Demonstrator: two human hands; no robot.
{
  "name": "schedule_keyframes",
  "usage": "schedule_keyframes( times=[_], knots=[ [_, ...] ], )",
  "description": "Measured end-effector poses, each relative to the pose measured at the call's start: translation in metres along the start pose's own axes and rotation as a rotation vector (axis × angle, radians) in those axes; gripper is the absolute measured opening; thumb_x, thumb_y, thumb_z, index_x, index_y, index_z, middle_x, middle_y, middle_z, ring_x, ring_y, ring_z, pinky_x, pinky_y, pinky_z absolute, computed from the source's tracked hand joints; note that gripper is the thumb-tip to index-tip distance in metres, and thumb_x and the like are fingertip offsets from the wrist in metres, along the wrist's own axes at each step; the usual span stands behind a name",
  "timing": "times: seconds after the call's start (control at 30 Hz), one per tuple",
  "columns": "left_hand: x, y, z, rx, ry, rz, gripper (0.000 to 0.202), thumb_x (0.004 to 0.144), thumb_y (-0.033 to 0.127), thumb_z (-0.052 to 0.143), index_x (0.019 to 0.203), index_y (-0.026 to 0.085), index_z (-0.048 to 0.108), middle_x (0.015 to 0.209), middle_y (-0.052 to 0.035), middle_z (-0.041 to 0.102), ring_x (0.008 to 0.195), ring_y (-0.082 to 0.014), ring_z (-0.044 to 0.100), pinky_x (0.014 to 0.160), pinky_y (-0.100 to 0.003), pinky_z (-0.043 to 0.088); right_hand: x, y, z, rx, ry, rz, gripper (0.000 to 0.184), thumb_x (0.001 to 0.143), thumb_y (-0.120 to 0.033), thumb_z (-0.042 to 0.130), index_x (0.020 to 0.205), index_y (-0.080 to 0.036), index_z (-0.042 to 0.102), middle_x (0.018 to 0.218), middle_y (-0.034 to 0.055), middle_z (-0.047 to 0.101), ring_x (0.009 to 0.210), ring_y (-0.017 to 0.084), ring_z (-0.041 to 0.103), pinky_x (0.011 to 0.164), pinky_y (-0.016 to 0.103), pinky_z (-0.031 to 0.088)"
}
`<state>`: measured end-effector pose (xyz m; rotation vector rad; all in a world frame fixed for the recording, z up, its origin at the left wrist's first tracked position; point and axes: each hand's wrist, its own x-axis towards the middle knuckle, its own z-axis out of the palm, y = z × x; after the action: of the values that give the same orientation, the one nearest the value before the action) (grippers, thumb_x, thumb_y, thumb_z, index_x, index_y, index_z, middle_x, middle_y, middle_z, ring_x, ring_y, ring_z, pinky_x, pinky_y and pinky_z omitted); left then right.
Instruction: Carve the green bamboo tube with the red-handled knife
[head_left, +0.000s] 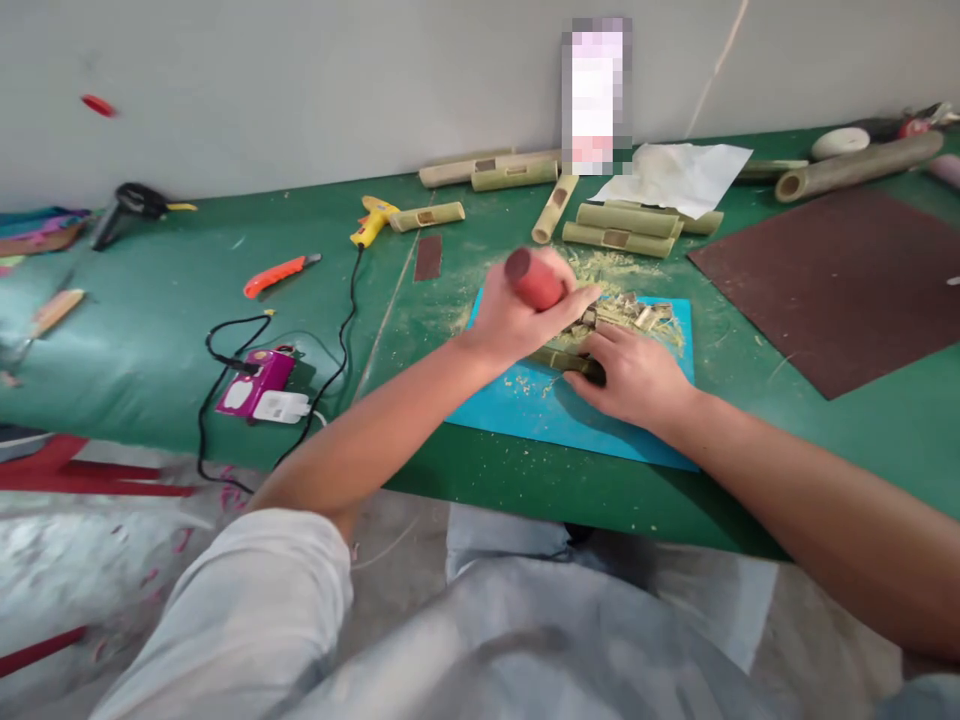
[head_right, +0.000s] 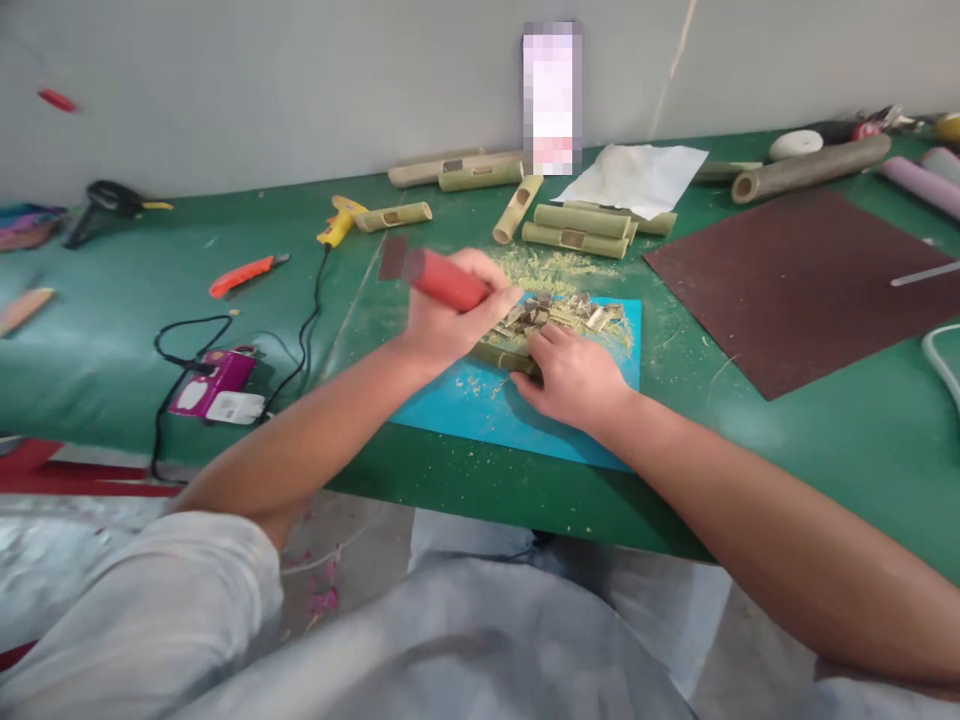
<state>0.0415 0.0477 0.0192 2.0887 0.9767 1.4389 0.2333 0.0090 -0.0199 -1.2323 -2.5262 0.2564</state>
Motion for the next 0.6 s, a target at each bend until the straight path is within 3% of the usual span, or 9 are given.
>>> schedule_keyframes(
  times=[0.1, 0.2, 0.37, 0.6],
  knots=[
    [-0.032, 0.000, -0.005, -0.009, 0.105, -0.096, 0.024, 0.085, 0.033, 0.085, 0.075, 0.020, 0.067, 0.070, 0.0020, 0.068, 0.066, -0.0122, 0.064, 0.068, -0.029, 0.054, 0.000, -0.004, 0.000, -0.045, -0.008, 0.037, 0.028, 0.097, -0.036, 0.056, 0.093, -0.013, 0.072, 0.093, 0.0150, 0.072, 0.079, 0.024, 0.061, 0.065, 0.035, 0.037],
    [-0.048, -0.006, -0.002, -0.039, 0.155, -0.152, 0.021, 0.084, 0.027, 0.084, 0.075, 0.020, 0.067, 0.073, 0.0024, 0.069, 0.066, -0.0110, 0.065, 0.069, -0.027, 0.055, -0.001, -0.008, 0.000, -0.052, 0.005, 0.074, 0.026, 0.094, -0.036, 0.057, 0.091, -0.014, 0.072, 0.091, 0.0138, 0.071, 0.078, 0.023, 0.060, 0.064, 0.034, 0.035],
    [-0.049, -0.015, 0.007, -0.169, 0.185, -0.139, 0.023, 0.092, 0.033, 0.079, 0.078, 0.020, 0.066, 0.073, 0.0025, 0.069, 0.063, -0.0099, 0.064, 0.066, -0.025, 0.056, -0.005, -0.009, -0.002, 0.022, 0.033, 0.027, 0.029, 0.091, -0.042, 0.065, 0.093, -0.014, 0.072, 0.092, 0.0129, 0.071, 0.080, 0.024, 0.061, 0.067, 0.034, 0.039],
    [-0.052, -0.019, 0.000, -0.164, 0.183, -0.030, 0.021, 0.094, 0.031, 0.078, 0.079, 0.021, 0.068, 0.074, 0.0005, 0.072, 0.068, -0.0131, 0.070, 0.069, -0.028, 0.059, -0.008, 0.000, 0.000, 0.031, 0.067, -0.116, 0.020, 0.091, -0.029, 0.062, 0.098, -0.014, 0.073, 0.090, 0.0125, 0.070, 0.086, 0.027, 0.065, 0.072, 0.037, 0.047]
  ],
)
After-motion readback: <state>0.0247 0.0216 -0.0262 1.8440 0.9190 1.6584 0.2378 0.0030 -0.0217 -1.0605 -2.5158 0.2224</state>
